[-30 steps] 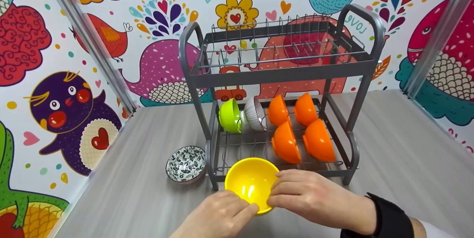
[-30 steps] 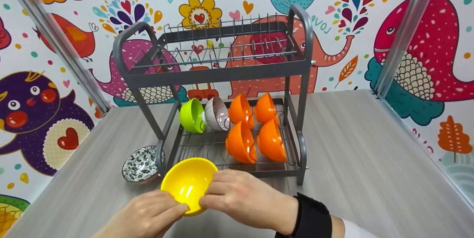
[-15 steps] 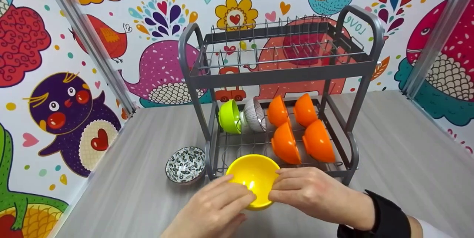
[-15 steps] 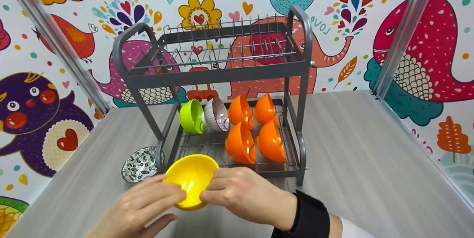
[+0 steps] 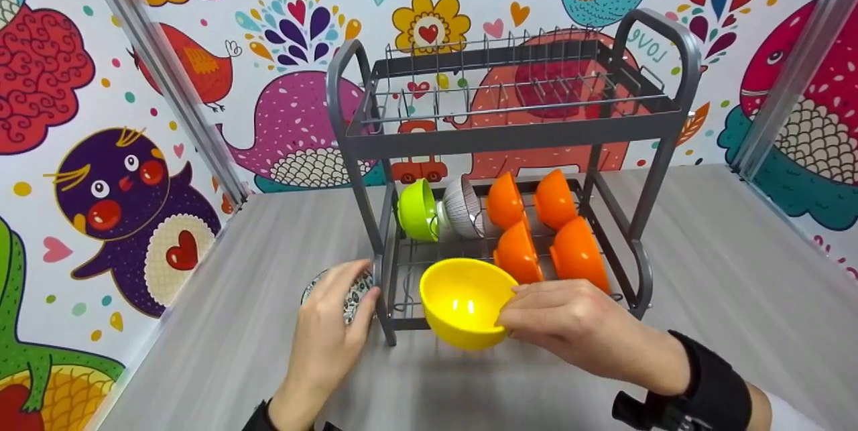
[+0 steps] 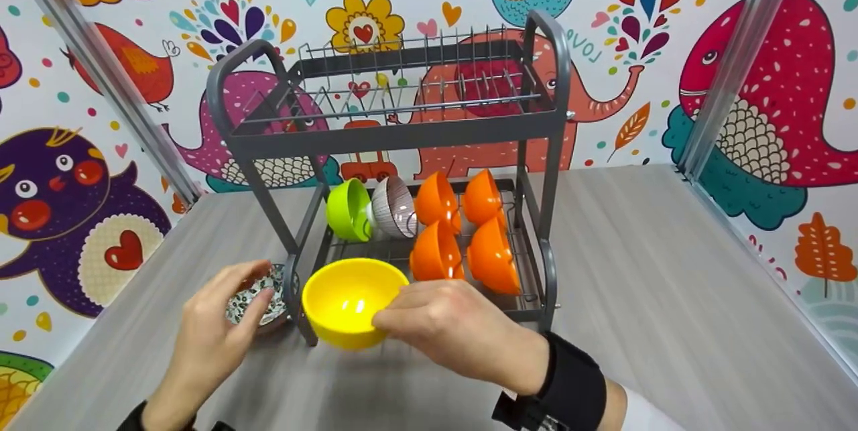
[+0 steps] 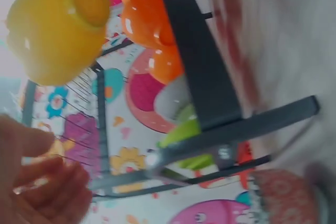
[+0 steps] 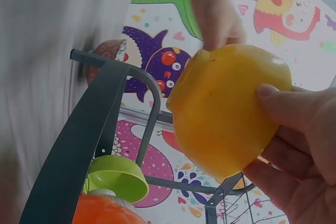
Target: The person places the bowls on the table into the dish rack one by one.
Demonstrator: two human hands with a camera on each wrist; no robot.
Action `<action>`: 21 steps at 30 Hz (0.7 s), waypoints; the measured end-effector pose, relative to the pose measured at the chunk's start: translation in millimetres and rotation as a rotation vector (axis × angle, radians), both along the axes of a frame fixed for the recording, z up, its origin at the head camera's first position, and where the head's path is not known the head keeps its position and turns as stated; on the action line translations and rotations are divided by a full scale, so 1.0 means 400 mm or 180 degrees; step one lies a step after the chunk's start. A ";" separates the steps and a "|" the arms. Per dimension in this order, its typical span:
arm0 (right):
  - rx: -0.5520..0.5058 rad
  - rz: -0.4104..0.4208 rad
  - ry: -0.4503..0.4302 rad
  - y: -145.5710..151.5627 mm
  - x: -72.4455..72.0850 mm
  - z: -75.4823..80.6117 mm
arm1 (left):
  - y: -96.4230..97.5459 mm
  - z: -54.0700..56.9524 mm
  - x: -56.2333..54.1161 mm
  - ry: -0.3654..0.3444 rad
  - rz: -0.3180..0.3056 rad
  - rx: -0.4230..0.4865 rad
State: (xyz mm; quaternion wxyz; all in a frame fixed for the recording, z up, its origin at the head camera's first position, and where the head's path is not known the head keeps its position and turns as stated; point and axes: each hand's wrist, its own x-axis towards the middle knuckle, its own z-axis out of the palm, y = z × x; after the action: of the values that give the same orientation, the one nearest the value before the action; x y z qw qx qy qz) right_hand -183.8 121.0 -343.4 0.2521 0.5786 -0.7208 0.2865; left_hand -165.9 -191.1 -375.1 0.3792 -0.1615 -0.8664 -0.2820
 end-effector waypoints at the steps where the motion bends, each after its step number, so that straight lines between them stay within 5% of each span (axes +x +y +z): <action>1: -0.0053 0.0025 -0.0049 0.001 -0.004 0.002 | -0.004 -0.007 -0.009 -0.0147 0.0066 0.0045; 5: -0.0204 0.0057 -0.0331 -0.001 -0.018 0.006 | -0.015 -0.027 -0.038 -0.0697 0.0174 0.0270; 10: -0.0397 0.0007 -0.0886 -0.011 -0.040 0.013 | -0.021 -0.042 -0.061 -0.1284 0.0083 0.0652; 15: -0.0497 -0.0094 -0.1839 -0.021 -0.067 0.012 | -0.021 -0.049 -0.073 -0.1673 -0.0008 0.0848; 21: -0.0667 -0.0272 -0.2942 -0.040 -0.095 -0.003 | -0.025 -0.051 -0.086 -0.2122 -0.0419 0.1352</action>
State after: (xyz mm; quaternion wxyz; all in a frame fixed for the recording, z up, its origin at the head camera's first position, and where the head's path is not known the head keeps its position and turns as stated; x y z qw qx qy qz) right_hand -221.7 104.8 -344.5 -0.0265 0.3318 -0.7479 0.5744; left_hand -200.2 -201.1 -395.6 0.0833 -0.0343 -0.8522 -0.5154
